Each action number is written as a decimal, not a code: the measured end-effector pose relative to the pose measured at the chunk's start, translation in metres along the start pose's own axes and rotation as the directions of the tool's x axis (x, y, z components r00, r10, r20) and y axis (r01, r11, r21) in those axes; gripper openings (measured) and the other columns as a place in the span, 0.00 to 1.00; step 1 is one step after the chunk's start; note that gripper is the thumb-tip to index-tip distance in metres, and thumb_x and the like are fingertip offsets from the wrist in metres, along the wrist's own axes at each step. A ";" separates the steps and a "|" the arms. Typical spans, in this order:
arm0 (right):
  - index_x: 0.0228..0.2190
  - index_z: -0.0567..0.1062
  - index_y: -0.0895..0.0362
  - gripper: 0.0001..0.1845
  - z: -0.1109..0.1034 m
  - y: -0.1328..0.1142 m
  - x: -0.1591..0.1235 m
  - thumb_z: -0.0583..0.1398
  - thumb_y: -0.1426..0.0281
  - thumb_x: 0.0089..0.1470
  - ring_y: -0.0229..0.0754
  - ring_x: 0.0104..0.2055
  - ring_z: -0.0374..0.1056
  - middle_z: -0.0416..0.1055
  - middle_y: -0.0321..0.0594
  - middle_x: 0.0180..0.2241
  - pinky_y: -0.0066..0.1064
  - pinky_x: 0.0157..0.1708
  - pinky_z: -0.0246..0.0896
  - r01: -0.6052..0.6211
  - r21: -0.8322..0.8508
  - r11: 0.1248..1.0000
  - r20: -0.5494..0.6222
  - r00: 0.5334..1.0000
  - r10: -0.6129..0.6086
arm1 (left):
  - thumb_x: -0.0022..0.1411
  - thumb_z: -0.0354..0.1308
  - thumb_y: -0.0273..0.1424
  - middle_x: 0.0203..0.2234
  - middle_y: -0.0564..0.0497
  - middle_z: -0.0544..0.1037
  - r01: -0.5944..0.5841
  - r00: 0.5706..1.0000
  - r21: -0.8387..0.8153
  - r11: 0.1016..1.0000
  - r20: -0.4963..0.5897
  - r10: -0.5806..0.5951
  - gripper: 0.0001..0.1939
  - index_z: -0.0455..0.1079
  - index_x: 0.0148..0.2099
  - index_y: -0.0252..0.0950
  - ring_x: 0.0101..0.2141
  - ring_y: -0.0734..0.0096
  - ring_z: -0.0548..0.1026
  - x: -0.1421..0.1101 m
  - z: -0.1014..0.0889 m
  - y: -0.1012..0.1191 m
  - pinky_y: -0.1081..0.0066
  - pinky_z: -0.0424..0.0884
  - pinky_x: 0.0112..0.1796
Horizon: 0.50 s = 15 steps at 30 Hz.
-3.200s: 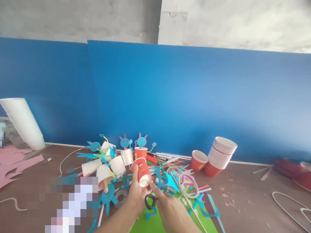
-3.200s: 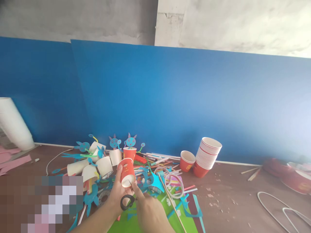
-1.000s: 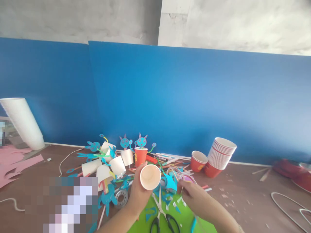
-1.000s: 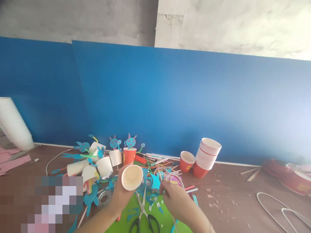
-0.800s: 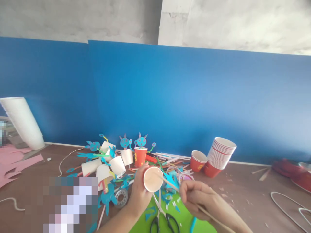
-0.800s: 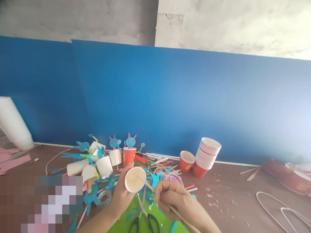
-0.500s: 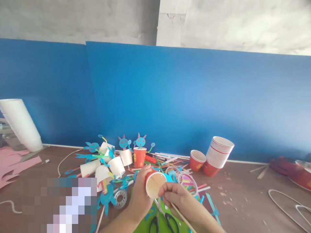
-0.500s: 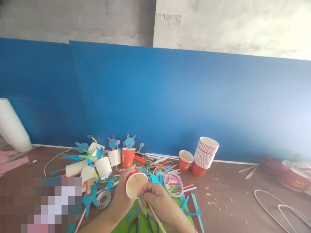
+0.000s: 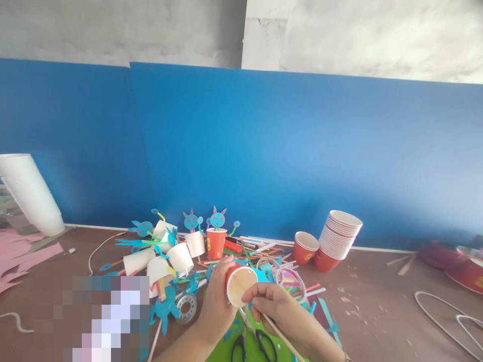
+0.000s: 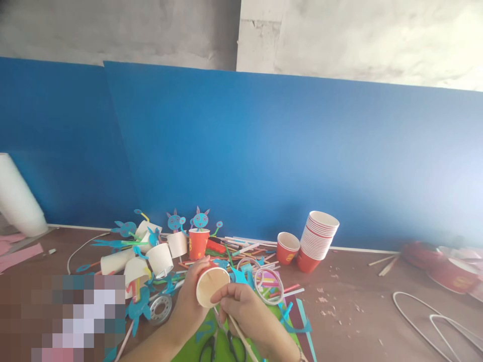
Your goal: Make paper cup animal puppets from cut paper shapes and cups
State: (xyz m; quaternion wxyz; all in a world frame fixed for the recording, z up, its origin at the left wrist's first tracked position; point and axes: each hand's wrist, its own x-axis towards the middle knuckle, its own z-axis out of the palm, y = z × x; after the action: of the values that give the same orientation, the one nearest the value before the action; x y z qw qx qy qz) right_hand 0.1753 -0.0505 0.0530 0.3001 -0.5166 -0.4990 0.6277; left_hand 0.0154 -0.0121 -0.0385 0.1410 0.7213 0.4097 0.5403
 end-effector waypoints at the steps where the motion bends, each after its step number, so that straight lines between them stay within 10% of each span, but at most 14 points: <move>1: 0.33 0.73 0.60 0.10 0.000 0.001 0.001 0.55 0.73 0.47 0.27 0.13 0.48 0.67 0.31 0.19 0.23 0.15 0.36 0.009 0.000 1.000 0.002 1.000 -0.009 | 0.57 0.58 0.23 0.56 0.41 0.65 -0.007 1.000 0.008 1.000 0.002 0.007 0.28 0.55 0.58 0.41 0.58 0.54 0.63 0.000 0.000 0.000 0.50 0.64 0.54; 15: 0.30 0.73 0.59 0.13 0.012 0.000 -0.005 0.51 0.81 0.47 0.29 0.16 0.50 0.67 0.31 0.18 0.21 0.17 0.43 0.035 -0.292 0.956 -0.062 0.997 -0.056 | 0.54 0.57 0.21 0.54 0.41 0.68 -0.146 0.981 0.077 0.986 0.136 0.134 0.26 0.58 0.54 0.40 0.57 0.54 0.65 -0.004 -0.006 0.010 0.51 0.66 0.54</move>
State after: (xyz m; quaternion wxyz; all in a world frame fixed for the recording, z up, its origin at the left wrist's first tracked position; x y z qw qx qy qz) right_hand 0.1652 -0.0593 0.0543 0.2523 -0.5649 -0.5871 0.5221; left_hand 0.0144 -0.0223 -0.0324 0.0977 0.7877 0.3708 0.4822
